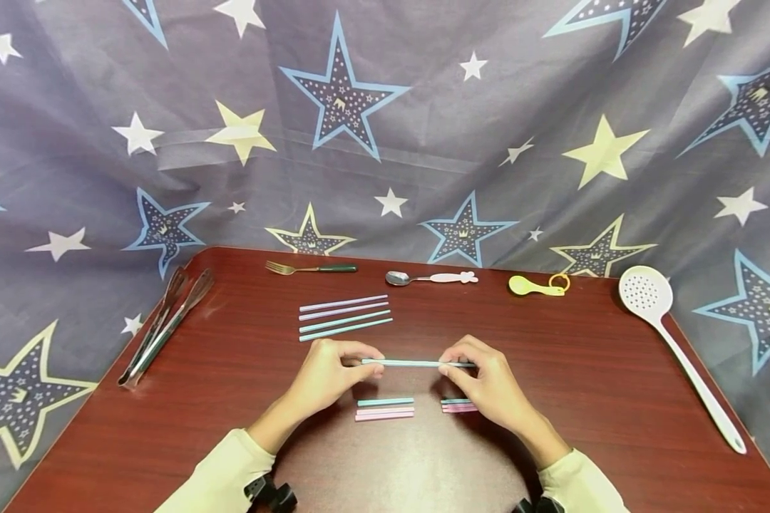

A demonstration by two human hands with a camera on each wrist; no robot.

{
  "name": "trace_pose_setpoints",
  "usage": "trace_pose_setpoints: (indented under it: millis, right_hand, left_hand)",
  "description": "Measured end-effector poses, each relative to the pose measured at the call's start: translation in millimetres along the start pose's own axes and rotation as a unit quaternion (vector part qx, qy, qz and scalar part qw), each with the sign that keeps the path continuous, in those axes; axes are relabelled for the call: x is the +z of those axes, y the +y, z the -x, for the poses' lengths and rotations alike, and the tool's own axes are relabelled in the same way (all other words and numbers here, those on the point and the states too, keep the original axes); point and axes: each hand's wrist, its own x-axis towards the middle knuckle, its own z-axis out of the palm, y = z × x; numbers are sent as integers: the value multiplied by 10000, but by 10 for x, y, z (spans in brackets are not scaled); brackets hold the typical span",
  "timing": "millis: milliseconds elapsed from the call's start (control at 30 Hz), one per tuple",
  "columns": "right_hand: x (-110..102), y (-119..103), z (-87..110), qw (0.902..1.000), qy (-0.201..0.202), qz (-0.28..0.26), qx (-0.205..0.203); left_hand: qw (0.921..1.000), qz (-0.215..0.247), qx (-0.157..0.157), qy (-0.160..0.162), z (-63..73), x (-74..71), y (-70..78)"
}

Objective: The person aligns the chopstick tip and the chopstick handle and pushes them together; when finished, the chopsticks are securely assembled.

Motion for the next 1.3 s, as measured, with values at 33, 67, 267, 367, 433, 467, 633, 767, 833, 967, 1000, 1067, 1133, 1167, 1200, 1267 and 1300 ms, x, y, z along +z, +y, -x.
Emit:
trace_pose_setpoints:
  millis: [33,67,267,367,433,467,633,767,833,967,1000,1067,1133,1167,1200,1267,1300]
  right_hand:
    - [0,10,1,10000,29,-8,20]
    - [-1,19,0,10000,53,-2,33]
    - [-14,50,13,9999,50,44,75]
    - [-62,72,35,9999,63,70,145]
    - [-113,101,62,9997,103,89,209]
    - [-143,118,78,9996,131,99,249]
    - [-286,211,192,9988,103,146,466]
    - [-345,267,294,9973,-283,186,650]
    - [-351,289,342,9963,-491,193,682]
    - [-335,325,424,9948,-790,228,595]
    - [-328,332,437,9945,-849,254,549]
    - [-315,343,455,9941,-943,283,449]
    - [-304,349,465,9939,-999,285,364]
    - [-299,353,468,9940,-1007,298,318]
    - [-296,354,470,9940,-1008,312,298]
    - [-288,358,473,9940,-1009,321,273]
    - [-283,361,473,9939,-1017,325,282]
  left_hand:
    - [10000,23,-53,11,12,-17,-8]
    - [10000,18,-85,33,22,-31,-17]
    - [9998,-69,-168,13,58,-110,-33]
    - [9997,-175,-157,74,58,-154,-51]
    - [9994,-250,-126,194,65,-192,-77]
    - [9991,-301,-104,269,69,-211,-98]
    - [9978,-298,-263,539,108,-306,-224]
    - [9957,-227,-440,779,151,-380,-359]
    - [9938,-254,-522,944,174,-421,-433]
    - [9889,-430,-719,1227,199,-492,-566]
    - [9874,-529,-760,1284,203,-507,-600]
    - [9845,-710,-839,1365,208,-531,-659]
    - [9809,-951,-886,1444,211,-549,-715]
    - [9784,-1104,-910,1490,211,-555,-741]
    - [9763,-1212,-934,1529,213,-559,-766]
    - [9718,-1401,-966,1633,216,-565,-805]
    - [9700,-1465,-961,1686,220,-567,-822]
